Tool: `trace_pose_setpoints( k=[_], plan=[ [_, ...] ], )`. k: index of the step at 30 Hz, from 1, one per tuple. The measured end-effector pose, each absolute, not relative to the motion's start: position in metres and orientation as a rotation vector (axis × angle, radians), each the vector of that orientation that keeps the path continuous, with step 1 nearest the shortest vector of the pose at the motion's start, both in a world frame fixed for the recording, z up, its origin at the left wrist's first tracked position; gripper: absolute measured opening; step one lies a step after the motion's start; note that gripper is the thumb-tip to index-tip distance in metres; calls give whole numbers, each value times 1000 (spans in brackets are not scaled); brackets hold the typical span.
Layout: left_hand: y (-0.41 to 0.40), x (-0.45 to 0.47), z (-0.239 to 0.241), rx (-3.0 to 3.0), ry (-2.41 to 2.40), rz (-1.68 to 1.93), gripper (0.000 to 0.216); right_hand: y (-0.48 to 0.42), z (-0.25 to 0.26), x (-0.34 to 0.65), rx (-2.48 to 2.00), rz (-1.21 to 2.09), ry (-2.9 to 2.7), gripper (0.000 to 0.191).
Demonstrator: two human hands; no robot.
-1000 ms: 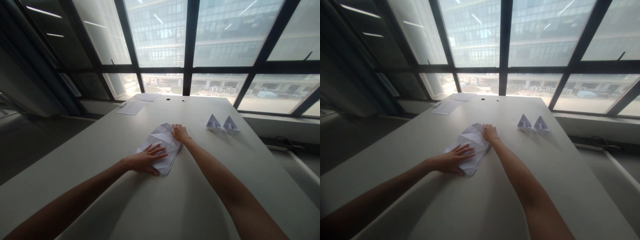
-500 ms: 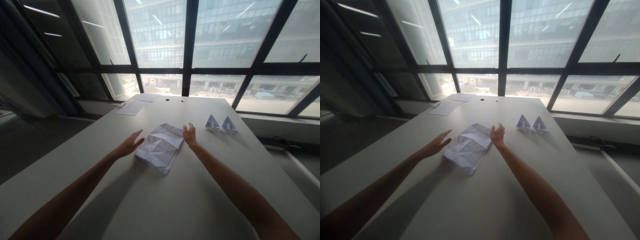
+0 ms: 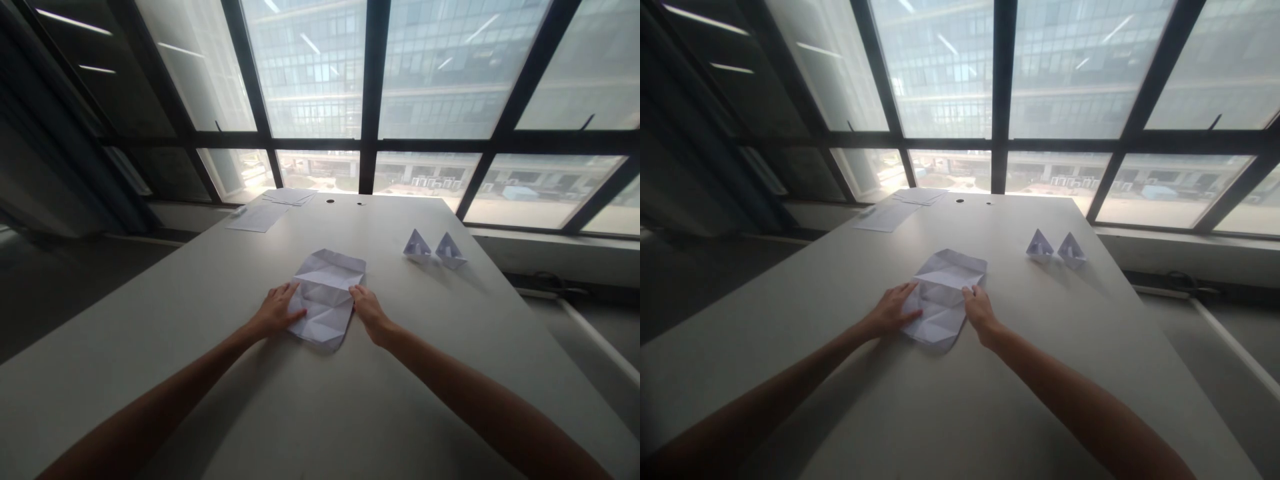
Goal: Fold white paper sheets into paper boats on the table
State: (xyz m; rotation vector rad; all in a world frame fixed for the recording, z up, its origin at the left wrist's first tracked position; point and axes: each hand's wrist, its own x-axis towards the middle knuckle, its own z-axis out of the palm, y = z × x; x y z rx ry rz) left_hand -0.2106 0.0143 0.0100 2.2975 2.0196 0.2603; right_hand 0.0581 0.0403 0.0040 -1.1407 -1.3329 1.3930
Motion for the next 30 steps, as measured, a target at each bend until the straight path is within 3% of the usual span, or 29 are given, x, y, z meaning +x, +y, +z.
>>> trace_pose_setpoints(
  k=[6, 11, 16, 20, 23, 30],
  plan=[
    [18, -208, 18, 2200, 2050, 216, 69, 31, 14, 63, -1349, 1175, -1523, 49],
    [33, -206, 56, 2216, 2177, 178, 74, 24, 23, 69, -1434, 603, -1880, 55],
    [73, -137, 85, 2510, 1685, 345, 47, 1, 26, 66, -1208, 397, -2212, 42],
    [102, -57, 63, 2318, 1628, 276, 40, -20, 18, 56, -1077, 398, -2415, 34],
    [111, -21, 34, 2197, 1772, 244, 54, -30, 11, 49, -1023, 364, -2491, 35],
    [105, -38, -6, 2260, 1991, 306, 57, -53, 9, 64, -771, 423, -2591, 51]
  ],
)
